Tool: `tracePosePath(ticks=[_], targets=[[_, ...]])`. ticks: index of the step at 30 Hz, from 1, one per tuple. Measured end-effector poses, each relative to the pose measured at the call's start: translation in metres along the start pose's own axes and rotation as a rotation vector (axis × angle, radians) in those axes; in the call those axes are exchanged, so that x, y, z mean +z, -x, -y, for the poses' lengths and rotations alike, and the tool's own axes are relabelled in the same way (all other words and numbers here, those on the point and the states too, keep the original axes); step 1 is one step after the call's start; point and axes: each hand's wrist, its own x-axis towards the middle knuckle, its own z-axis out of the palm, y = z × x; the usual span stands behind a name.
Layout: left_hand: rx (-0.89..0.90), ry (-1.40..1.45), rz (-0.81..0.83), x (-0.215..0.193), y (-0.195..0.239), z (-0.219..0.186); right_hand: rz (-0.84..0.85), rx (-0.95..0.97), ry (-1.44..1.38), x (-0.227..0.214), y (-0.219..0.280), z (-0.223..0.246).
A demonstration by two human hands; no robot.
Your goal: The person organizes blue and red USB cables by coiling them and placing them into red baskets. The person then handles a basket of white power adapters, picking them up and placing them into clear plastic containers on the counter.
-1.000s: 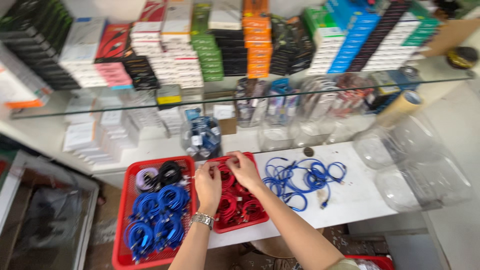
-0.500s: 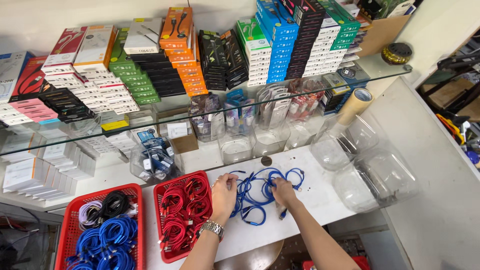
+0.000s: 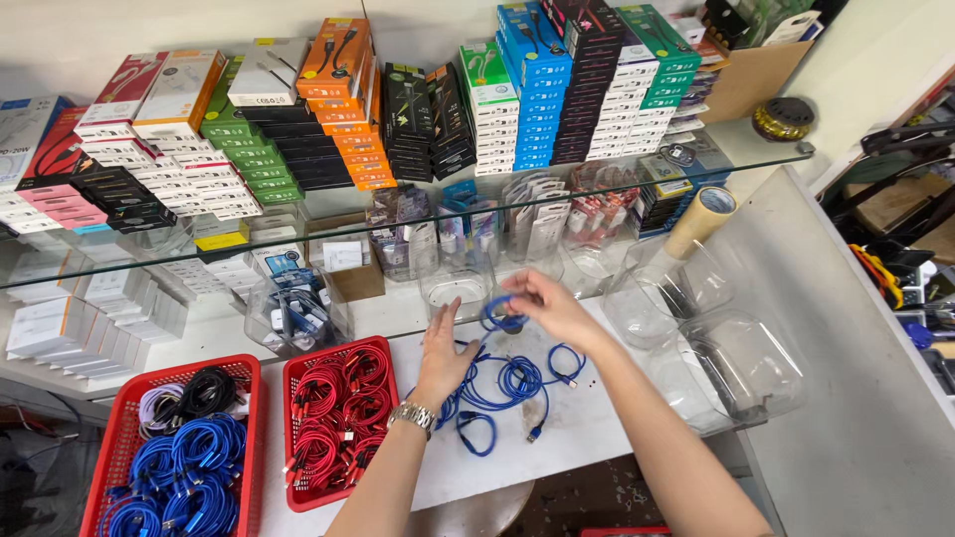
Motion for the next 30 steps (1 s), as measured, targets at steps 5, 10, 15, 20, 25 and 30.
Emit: tracePosePath(ticks=[5,10,15,20,25,30], targets=[[-0.383,0.411,0.477,0.000,-0.011,-0.016,0.041,-0.042,-0.018,-0.013,0.018,0.092],[-0.373,0.784,0.470,-0.026,-0.020,-0.050,-0.023,0.038,-0.200,0.006,0.026,0.087],[-0.531,0.912,0.536,-0.060,-0.034,-0.058,-0.088,-0.050,-0.136,0.016,0.018,0.054],[-0.417,0.964,0.173,-0.096,-0.038,-0.051,-0.161,-0.092,0.118,0.009,0.034,0.029],[-0.284,0.868,0.250,-0.088,-0.015,-0.083,-0.145,0.396,-0.444,0.038,0.033,0.025],[0.076,0.369,0.659,-0.101,0.026,-0.099,-0.066,0.277,-0.463,0.053,0.040,0.054]])
